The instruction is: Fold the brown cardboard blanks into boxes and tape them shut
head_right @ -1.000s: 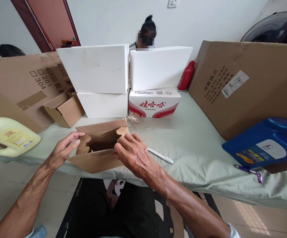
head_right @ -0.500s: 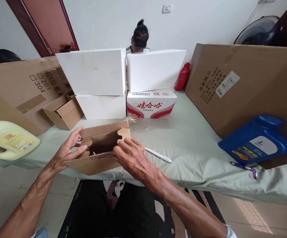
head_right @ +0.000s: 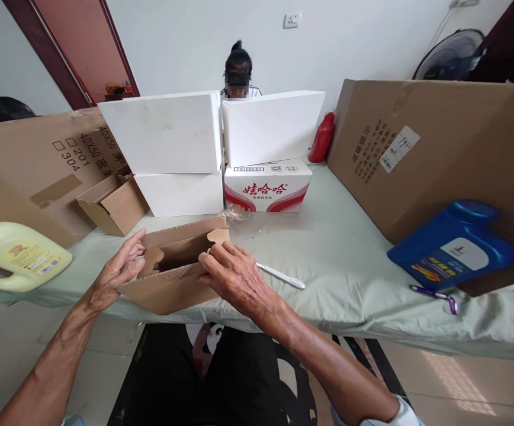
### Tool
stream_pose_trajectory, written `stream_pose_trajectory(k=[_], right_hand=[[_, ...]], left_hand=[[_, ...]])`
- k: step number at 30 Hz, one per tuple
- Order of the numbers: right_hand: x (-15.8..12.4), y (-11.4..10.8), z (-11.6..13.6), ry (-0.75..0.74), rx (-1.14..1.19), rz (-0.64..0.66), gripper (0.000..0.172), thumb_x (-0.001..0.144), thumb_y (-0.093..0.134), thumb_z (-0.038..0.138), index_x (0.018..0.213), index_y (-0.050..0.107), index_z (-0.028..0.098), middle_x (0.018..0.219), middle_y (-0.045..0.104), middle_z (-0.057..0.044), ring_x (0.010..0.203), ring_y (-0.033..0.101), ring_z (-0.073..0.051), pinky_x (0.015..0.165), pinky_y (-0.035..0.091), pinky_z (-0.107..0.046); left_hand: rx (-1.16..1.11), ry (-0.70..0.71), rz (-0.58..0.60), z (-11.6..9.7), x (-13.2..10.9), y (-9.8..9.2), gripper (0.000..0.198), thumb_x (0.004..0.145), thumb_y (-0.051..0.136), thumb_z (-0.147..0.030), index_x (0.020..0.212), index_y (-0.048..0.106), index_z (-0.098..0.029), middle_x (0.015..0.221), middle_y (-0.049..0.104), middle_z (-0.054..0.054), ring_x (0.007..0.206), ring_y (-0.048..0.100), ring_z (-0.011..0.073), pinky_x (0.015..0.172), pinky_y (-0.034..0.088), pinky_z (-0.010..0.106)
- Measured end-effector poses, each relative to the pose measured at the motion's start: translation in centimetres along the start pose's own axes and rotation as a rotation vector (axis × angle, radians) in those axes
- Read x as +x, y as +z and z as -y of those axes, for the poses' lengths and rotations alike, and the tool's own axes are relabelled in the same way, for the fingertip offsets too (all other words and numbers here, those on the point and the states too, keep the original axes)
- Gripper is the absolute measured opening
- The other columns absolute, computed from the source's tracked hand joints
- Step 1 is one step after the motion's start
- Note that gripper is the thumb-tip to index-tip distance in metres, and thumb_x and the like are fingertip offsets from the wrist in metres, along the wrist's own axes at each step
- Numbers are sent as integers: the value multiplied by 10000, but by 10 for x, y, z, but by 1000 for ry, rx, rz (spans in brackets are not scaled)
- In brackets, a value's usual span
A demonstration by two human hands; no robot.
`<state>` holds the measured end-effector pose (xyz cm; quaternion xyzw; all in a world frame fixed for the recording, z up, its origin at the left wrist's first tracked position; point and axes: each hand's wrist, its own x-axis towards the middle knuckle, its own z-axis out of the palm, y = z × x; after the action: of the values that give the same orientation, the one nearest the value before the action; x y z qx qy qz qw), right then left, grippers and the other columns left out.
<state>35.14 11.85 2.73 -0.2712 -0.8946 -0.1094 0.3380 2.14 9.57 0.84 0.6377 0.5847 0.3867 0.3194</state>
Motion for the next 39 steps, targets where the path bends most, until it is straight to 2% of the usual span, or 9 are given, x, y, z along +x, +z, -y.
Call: stream_pose_trajectory(k=[7, 11, 14, 16, 18, 22, 29, 34, 39], right_hand=[[-7, 5, -4, 36, 44, 3, 170, 1072, 719, 262, 1200, 620, 207, 1022, 661, -67, 875, 531, -223, 723, 428, -359], [-7, 5, -5, 32, 54, -4, 213, 1076, 713, 263, 1249, 604, 204, 1048, 667, -77, 884, 539, -230, 727, 448, -367], [-6, 3, -5, 36, 82, -13, 236, 1084, 697, 257, 1285, 589, 199, 1070, 670, -87, 902, 549, -231, 738, 465, -364], [-5, 1, -4, 45, 99, 11, 177, 1089, 686, 245, 1239, 600, 208, 1043, 671, -78, 893, 548, -227, 737, 461, -360], [-3, -2, -2, 42, 104, 36, 66, 1092, 669, 210, 1115, 608, 222, 989, 674, -58, 867, 537, -215, 737, 444, -357], [1, -4, 4, 35, 83, 29, 209, 1118, 622, 189, 926, 555, 234, 887, 667, -27, 821, 513, -194, 746, 406, -353], [-8, 1, 8, 16, 36, -36, 206, 1103, 605, 130, 929, 574, 236, 863, 683, -24, 796, 519, -187, 732, 388, -354], [-18, 11, 9, -13, -5, -119, 236, 1055, 616, 79, 882, 579, 236, 868, 684, -29, 783, 507, -184, 721, 394, -349], [-26, 18, 13, -17, 31, -197, 245, 1016, 583, 2, 955, 617, 237, 956, 725, -43, 834, 545, -186, 748, 430, -341]], left_hand=[[-32, -9, 26, 5, -1, 0, 924, 963, 630, -771, 1742, 369, -348, 1551, 571, 111, 1604, 453, 412, 1296, 419, 571], [-12, 15, 11, 5, -5, 4, 869, 985, 643, -714, 1735, 380, -363, 1722, 481, 130, 1620, 436, 440, 1264, 468, 579], [39, 83, 12, 4, -8, 6, 858, 985, 673, -680, 1731, 389, -365, 1754, 448, 131, 1607, 445, 434, 1227, 514, 556], [69, 111, 11, 2, -8, 6, 883, 974, 686, -686, 1736, 383, -357, 1733, 473, 134, 1574, 479, 427, 1209, 531, 551], [89, 110, 11, -1, -7, 5, 930, 953, 702, -701, 1746, 364, -351, 1704, 510, 130, 1534, 518, 419, 1194, 544, 542], [104, 97, -12, -8, -3, 5, 955, 940, 688, -720, 1750, 370, -326, 1612, 596, 121, 1470, 571, 396, 1170, 557, 516], [148, 129, -116, -13, 0, 13, 851, 959, 652, -638, 1698, 481, -252, 1413, 698, 116, 1261, 685, 326, 1078, 608, 466], [170, 123, -154, -10, 3, 15, 815, 962, 646, -631, 1670, 523, -248, 1398, 703, 109, 1214, 706, 307, 1104, 604, 480], [186, 119, -194, -8, 7, 17, 827, 967, 645, -645, 1673, 519, -233, 1318, 722, 96, 1161, 724, 285, 1118, 600, 486]])
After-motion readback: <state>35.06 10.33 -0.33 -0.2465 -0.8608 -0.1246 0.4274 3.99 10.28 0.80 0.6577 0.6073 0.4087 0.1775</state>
